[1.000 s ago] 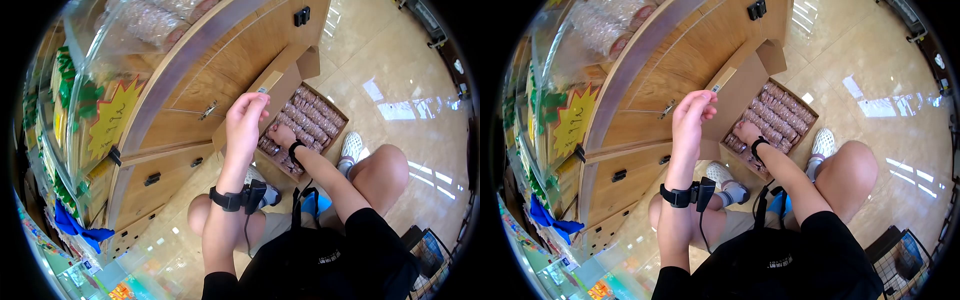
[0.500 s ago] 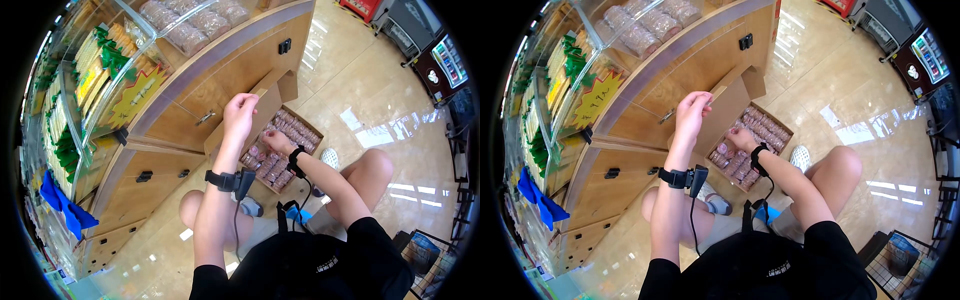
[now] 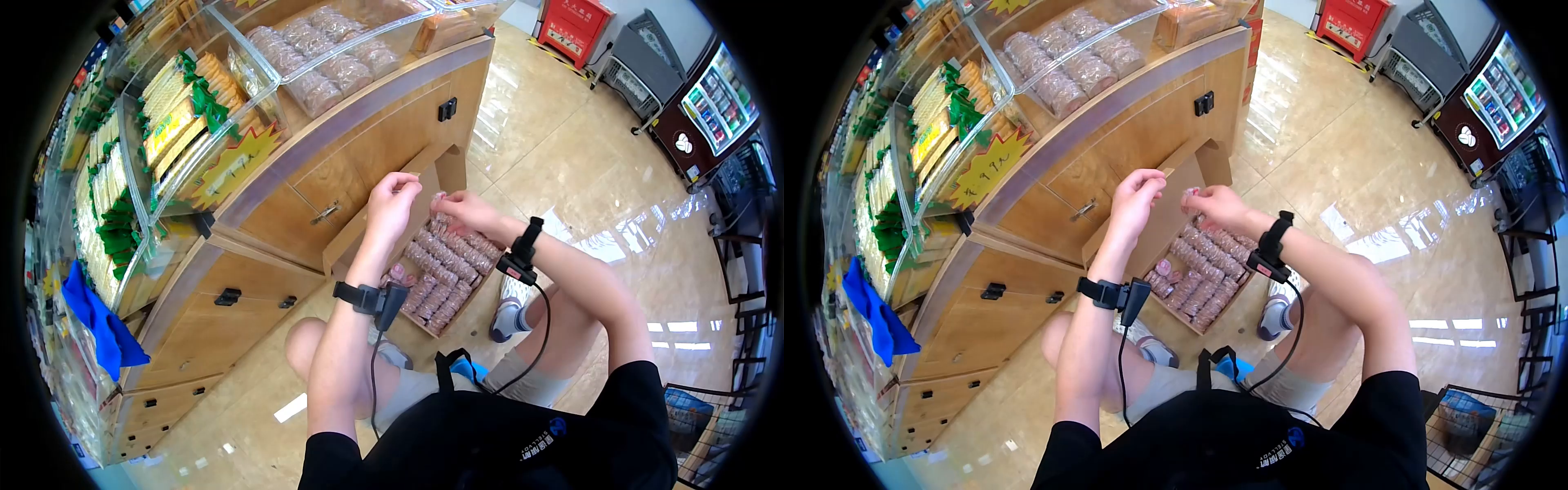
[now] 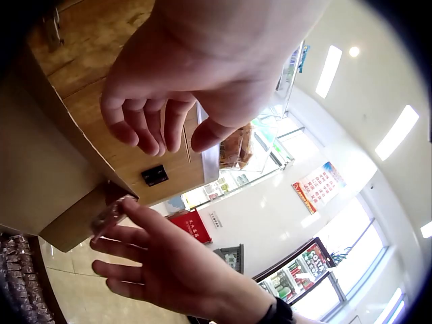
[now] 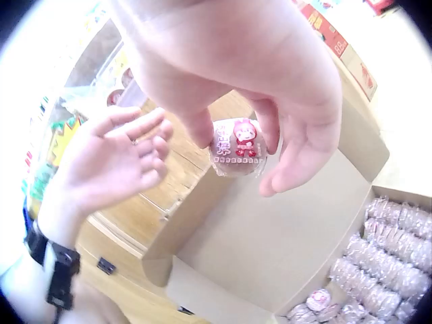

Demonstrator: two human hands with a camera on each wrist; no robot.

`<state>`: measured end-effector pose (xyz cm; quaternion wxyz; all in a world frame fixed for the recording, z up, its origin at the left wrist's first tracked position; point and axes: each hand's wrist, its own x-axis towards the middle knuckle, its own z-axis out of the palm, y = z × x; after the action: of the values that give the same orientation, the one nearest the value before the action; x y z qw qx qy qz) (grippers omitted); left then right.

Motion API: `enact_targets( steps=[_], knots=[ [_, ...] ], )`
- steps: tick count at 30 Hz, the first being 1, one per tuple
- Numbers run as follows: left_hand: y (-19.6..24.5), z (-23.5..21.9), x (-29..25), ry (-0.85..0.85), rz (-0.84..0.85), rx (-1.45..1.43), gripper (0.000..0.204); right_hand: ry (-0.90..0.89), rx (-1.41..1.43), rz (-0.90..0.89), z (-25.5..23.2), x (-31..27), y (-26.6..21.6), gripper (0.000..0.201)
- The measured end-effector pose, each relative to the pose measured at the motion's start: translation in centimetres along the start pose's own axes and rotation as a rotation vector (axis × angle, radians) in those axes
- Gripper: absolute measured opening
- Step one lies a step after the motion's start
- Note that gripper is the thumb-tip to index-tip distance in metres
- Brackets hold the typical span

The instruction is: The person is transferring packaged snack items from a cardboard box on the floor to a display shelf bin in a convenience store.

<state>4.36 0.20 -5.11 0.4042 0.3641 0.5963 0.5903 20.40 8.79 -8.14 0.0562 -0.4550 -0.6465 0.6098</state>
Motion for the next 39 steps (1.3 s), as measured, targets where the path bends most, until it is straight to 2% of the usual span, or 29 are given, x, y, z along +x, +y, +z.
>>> enact_targets(
  steps=[2,6,9,12,18,24,26,30,33,36,39],
  knots=[
    [-0.3,0.0,0.2,-0.071,0.02,0.0,0.028,-0.026,0.127,-0.004,-0.9,-2.7,-2.1,0.064],
    [-0.7,0.4,-0.3,-0.234,0.078,0.078,0.046,-0.059,0.36,0.016,-1.6,-4.1,-3.5,0.062],
    [-0.4,1.0,-0.9,-0.228,0.122,0.172,0.051,-0.08,0.412,-0.012,-1.5,-4.8,-4.4,0.06],
    [0.0,1.7,-1.1,-0.21,0.189,0.146,0.049,-0.117,0.441,-0.039,-1.5,-5.0,-4.1,0.059],
    [-0.1,1.8,-0.8,-0.16,0.213,0.109,0.031,-0.137,0.452,-0.03,-1.2,-5.5,-4.4,0.06],
    [0.0,-0.1,-0.5,-0.007,0.172,-0.094,0.025,-0.095,0.261,-0.042,-1.8,-5.5,-4.6,0.055],
    [0.3,-0.3,-0.7,0.014,0.164,-0.114,0.025,-0.057,0.262,-0.147,-1.7,-5.6,-4.5,0.046],
    [0.5,-0.7,-0.8,-0.005,0.045,-0.142,0.025,-0.018,0.149,-0.421,-1.4,-5.5,-4.2,0.03],
    [0.6,-0.5,-0.8,-0.027,-0.014,-0.188,0.025,0.128,-0.104,-0.635,-1.0,-5.7,-4.4,0.034],
    [0.9,-0.6,-0.9,-0.071,-0.06,-0.21,0.025,0.12,-0.155,-0.755,-0.8,-5.9,-4.6,0.041],
    [1.1,-0.6,-0.9,-0.103,-0.105,-0.269,0.025,0.12,-0.144,-0.789,-0.7,-6.2,-5.1,0.043]
  ],
)
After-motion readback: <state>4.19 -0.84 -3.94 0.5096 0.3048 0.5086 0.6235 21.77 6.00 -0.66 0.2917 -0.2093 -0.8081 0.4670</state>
